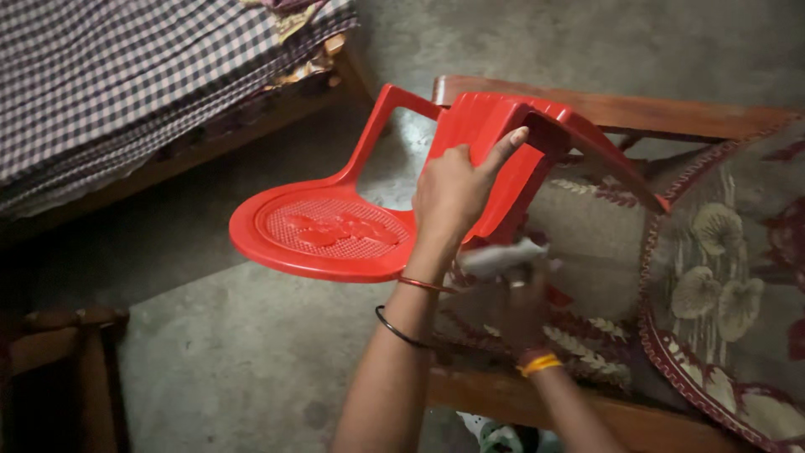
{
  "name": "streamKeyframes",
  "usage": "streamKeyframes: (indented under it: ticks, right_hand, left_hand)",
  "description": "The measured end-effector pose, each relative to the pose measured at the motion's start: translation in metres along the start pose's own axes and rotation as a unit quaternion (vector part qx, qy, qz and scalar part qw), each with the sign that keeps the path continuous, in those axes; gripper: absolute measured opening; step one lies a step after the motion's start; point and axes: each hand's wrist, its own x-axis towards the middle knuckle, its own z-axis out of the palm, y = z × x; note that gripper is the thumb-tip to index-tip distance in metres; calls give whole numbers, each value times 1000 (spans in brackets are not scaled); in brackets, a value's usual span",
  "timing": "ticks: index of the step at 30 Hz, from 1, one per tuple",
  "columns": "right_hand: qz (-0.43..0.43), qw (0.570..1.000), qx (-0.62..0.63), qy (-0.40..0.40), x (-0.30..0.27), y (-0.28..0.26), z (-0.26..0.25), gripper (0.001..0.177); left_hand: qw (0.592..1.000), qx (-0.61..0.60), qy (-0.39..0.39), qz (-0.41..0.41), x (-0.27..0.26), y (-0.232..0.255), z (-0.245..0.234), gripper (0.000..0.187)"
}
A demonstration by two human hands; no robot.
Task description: The person wipes a dark plastic chair with a cloth, then wipes a wooden chair with a patterned cushion, and finally wipes a small red plastic chair. The person moves the chairs to different positions while cleaning them.
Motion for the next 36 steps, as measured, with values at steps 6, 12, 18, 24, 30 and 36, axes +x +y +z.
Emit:
streamKeyframes:
  ticks: [6, 12, 18, 24, 30, 36]
  right_hand:
    - [35, 989, -48, -137, 23, 83, 44, 33]
    - [36, 954, -174, -239, -1, 144, 47, 28]
    - [41, 959, -101, -260, 41, 179, -41, 34]
    - [-248, 908, -264, -209, 167, 145, -157, 56]
    - [-259, 866, -361, -231, 204, 87, -172, 60]
    - [-210, 976, -28, -56, 133, 40, -85, 33]
  left_hand:
    - [999, -15, 51, -9, 11, -24, -8, 88]
    - [994, -58, 25, -86, 17, -43, -31, 84]
    - [993, -110, 46, -26, -1, -63, -64, 64]
    - [975, 142, 119, 124, -60, -129, -45, 69]
    - [864, 397, 309, 31, -26, -164, 51, 13]
    - [857, 406, 314, 36, 19, -162, 55, 14]
